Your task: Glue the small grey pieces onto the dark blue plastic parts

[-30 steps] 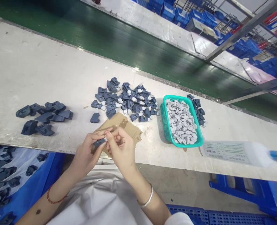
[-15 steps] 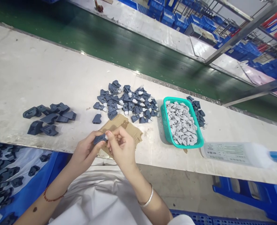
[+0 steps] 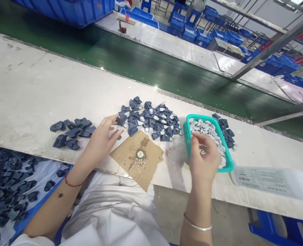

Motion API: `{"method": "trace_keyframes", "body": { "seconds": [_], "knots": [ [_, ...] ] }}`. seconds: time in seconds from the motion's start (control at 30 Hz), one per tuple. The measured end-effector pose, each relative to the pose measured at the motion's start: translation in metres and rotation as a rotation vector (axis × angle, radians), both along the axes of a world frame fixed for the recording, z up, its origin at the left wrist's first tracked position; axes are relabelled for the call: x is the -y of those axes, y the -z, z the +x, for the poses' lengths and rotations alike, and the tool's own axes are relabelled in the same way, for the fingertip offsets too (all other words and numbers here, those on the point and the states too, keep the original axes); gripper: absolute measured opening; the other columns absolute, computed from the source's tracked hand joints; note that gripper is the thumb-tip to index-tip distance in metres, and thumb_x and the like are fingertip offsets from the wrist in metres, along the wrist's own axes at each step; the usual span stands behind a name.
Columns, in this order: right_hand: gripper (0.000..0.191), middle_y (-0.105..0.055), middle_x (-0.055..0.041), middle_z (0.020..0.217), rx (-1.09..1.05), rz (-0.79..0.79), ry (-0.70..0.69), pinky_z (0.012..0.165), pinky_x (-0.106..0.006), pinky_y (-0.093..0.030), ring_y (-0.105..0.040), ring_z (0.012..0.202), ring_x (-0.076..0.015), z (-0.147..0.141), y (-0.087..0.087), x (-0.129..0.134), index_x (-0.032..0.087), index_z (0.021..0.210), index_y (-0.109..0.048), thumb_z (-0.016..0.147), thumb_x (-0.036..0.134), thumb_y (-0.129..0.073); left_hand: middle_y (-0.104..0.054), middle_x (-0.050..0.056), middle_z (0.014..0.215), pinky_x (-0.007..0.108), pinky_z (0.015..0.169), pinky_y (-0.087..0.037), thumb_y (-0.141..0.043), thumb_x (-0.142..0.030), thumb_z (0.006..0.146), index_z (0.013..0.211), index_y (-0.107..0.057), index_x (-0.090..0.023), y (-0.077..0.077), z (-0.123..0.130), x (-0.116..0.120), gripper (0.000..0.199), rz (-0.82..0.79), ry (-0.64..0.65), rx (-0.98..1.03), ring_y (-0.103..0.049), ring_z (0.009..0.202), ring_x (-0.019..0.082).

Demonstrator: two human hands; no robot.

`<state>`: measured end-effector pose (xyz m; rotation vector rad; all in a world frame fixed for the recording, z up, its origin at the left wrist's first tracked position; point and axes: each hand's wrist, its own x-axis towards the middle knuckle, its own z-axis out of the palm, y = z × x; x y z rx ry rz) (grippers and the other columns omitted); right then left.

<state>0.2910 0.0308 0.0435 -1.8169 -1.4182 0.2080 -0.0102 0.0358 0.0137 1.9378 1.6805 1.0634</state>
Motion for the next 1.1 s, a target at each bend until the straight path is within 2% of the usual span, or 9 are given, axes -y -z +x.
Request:
{"method": "trace_keyframes", "body": {
  "seconds": [0.03,0.07,0.23,0.4,0.53,0.77,0.87,0.97,1.1],
  "knots": [
    [0.032,-0.071,-0.0127,0.112,0.159,-0.087,0.056,0.084,-0.05,-0.053,-0.067,0.101,-0.035,0.018,0.001,-0.003,0.023,0.108,-0.072,0.09,0.042,-0.052,-0.059,0.015,0.139,0.041,0.1,-0.052,-0.051,-0.028,0.1,0.139,-0.049,-0.016,-0.001,-0.004,0.001,0.041,0.008,0.01,-0.048,-0.061,0.121,0.026],
    [0.037,-0.068,-0.0152,0.116,0.295,-0.218,0.027,0.09,-0.055,-0.051,-0.064,0.108,-0.0387,0.034,0.004,-0.006,0.023,0.111,-0.071,0.09,0.045,-0.05,-0.06,0.014,0.139,0.043,0.104,-0.05,-0.05,-0.027,0.1,0.138,-0.05,-0.017,-0.002,-0.009,0.004,0.04,0.03,0.002,-0.102,-0.058,0.126,0.027],
    [0.039,-0.067,-0.0181,0.119,0.514,-0.318,-0.127,0.104,-0.059,-0.044,-0.059,0.118,-0.0412,0.074,0.014,-0.016,0.021,0.099,-0.072,0.09,0.045,-0.043,-0.063,0.018,0.125,0.056,0.107,-0.043,-0.055,-0.031,0.096,0.123,-0.063,-0.015,-0.008,-0.044,0.027,0.032,0.118,-0.151,-0.41,-0.054,0.12,0.038],
    [0.037,-0.068,-0.0169,0.116,0.455,-0.36,-0.25,0.089,-0.047,-0.048,-0.063,0.105,-0.0349,0.078,0.007,-0.016,0.02,0.098,-0.073,0.093,0.046,-0.046,-0.056,0.022,0.129,0.06,0.104,-0.042,-0.052,-0.033,0.095,0.125,-0.061,-0.013,0.004,-0.067,0.029,0.037,0.035,-0.048,-0.491,-0.053,0.121,0.044],
    [0.037,-0.068,-0.0151,0.103,0.327,-0.345,-0.193,0.068,-0.038,-0.049,-0.064,0.081,-0.0262,0.077,0.005,-0.016,0.017,0.103,-0.071,0.089,0.047,-0.054,-0.059,0.02,0.127,0.059,0.107,-0.039,-0.044,-0.03,0.099,0.126,-0.06,-0.013,0.012,-0.07,0.026,0.036,0.013,-0.027,-0.435,-0.053,0.124,0.043],
    [0.03,-0.059,-0.0036,0.071,0.199,-0.375,-0.107,0.057,-0.033,-0.039,-0.05,0.057,-0.0178,0.07,0.012,-0.032,0.017,0.096,-0.07,0.084,0.043,-0.06,-0.069,0.005,0.122,0.056,0.117,-0.032,-0.06,-0.037,0.092,0.114,-0.068,-0.021,0.004,-0.071,0.029,0.027,0.003,-0.145,-0.211,-0.053,0.127,0.038],
    [0.03,-0.046,0.0041,0.057,0.098,-0.37,-0.046,0.051,-0.031,-0.034,-0.044,0.048,-0.0156,0.069,0.012,-0.031,0.019,0.094,-0.068,0.082,0.046,-0.065,-0.07,0.0,0.114,0.046,0.108,-0.043,-0.064,-0.038,0.091,0.117,-0.069,-0.026,-0.008,-0.063,0.036,0.03,0.018,-0.239,-0.105,-0.059,0.118,0.032],
    [0.029,-0.049,0.0032,0.065,0.034,-0.208,-0.047,0.051,-0.03,-0.035,-0.044,0.051,-0.0137,0.064,0.011,-0.025,0.02,0.093,-0.067,0.081,0.047,-0.07,-0.07,-0.002,0.108,0.036,0.089,-0.052,-0.066,-0.041,0.09,0.118,-0.069,-0.029,-0.022,-0.047,0.045,0.031,-0.058,-0.28,0.124,-0.066,0.103,0.025],
    [0.026,-0.065,-0.0042,0.085,-0.202,0.005,-0.143,0.068,-0.032,-0.048,-0.062,0.074,-0.0188,0.044,0.007,-0.013,0.021,0.095,-0.067,0.081,0.042,-0.074,-0.076,0.003,0.108,0.033,0.079,-0.059,-0.07,-0.042,0.088,0.111,-0.07,-0.025,-0.032,-0.022,0.056,0.028,-0.253,-0.181,0.642,-0.07,0.091,0.022]
  ]
}}
